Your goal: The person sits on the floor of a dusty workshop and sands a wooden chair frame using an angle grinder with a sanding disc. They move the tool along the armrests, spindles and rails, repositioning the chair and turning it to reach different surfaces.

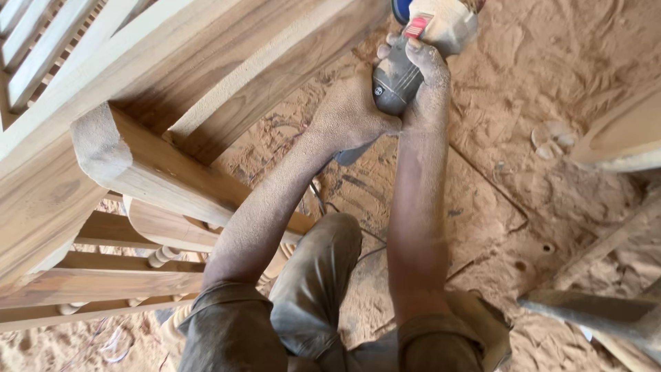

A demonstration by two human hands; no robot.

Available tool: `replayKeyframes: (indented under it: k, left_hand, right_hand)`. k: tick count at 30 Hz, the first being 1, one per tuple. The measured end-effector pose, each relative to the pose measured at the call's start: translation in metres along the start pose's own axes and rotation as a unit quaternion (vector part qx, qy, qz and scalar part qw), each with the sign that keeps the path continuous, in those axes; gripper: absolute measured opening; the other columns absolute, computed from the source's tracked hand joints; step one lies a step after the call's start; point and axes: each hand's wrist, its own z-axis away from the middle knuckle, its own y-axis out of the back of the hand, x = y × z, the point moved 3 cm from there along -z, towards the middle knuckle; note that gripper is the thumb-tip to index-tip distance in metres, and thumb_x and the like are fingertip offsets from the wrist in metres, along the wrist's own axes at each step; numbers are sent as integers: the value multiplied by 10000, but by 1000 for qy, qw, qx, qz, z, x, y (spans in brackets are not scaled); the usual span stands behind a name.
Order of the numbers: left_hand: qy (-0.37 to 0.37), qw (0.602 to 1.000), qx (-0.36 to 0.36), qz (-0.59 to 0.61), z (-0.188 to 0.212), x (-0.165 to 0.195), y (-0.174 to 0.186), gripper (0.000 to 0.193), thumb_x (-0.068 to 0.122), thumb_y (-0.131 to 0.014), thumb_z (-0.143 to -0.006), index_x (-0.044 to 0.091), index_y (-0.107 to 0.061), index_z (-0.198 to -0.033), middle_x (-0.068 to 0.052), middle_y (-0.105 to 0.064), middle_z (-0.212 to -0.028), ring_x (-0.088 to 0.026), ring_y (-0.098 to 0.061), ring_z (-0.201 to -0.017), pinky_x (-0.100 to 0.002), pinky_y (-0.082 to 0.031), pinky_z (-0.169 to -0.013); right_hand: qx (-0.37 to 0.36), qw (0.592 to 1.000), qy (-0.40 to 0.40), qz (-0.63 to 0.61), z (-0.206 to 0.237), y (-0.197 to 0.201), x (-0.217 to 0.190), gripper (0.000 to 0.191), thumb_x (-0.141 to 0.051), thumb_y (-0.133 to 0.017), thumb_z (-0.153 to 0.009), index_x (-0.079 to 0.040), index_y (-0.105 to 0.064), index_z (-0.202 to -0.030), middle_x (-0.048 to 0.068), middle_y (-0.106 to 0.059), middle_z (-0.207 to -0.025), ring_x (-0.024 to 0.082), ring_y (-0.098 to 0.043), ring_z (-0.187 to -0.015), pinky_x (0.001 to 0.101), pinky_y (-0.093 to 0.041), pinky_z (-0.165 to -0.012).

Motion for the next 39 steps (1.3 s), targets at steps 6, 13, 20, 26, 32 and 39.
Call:
replayKeyframes:
  k: [6,13,20,26,32,39]
  left_hand:
    - [-35,998,32,41,-5,2,21,804,313,-891,-645,-107,-508,-1214,-218,-740,-980,-282,-777,-894,-362,-648,-844]
    - [-29,999,-4,46,9,-4,10,865,315,-905,-642,-136,-466,-1235,-235,-728,-982,-297,-770,-877,-372,-643,-826]
    - [-25,997,22,62,4,2,16,874,297,-887,-634,-131,-452,-1260,-216,-728,-969,-275,-767,-874,-357,-642,-817]
    - [25,998,-27,42,11,-14,0,803,313,-867,-685,-89,-470,-1255,-194,-729,-972,-262,-773,-830,-345,-650,-807]
    - [45,997,-44,49,40,-34,-11,834,300,-871,-676,-75,-450,-1291,-197,-734,-971,-275,-773,-808,-376,-640,-830]
    - [38,999,9,30,39,-31,-2,739,302,-881,-638,-45,-543,-1197,-229,-749,-947,-336,-763,-897,-426,-619,-830]
  right_hand:
    - [-21,998,27,59,-15,-13,-14,421,-187,-828,-896,52,-609,-1165,201,-697,-992,278,-712,-884,384,-629,-813]
    - [1,996,26,85,3,-13,-4,425,-181,-816,-857,26,-641,-1185,178,-703,-1026,282,-727,-933,406,-652,-870]
    - [-1,1000,7,29,-1,-22,-12,424,-170,-824,-870,32,-600,-1168,182,-673,-1053,294,-710,-960,415,-643,-864]
    - [20,999,16,43,9,9,13,487,-154,-846,-839,34,-604,-1217,178,-700,-1065,285,-721,-948,398,-654,-849]
    - [-2,1000,6,-16,36,26,54,607,-142,-868,-848,9,-539,-1335,150,-679,-1103,275,-709,-989,410,-651,-870]
    - [50,999,9,-18,34,10,43,650,-111,-876,-786,74,-508,-1289,201,-693,-1072,313,-722,-967,422,-660,-835]
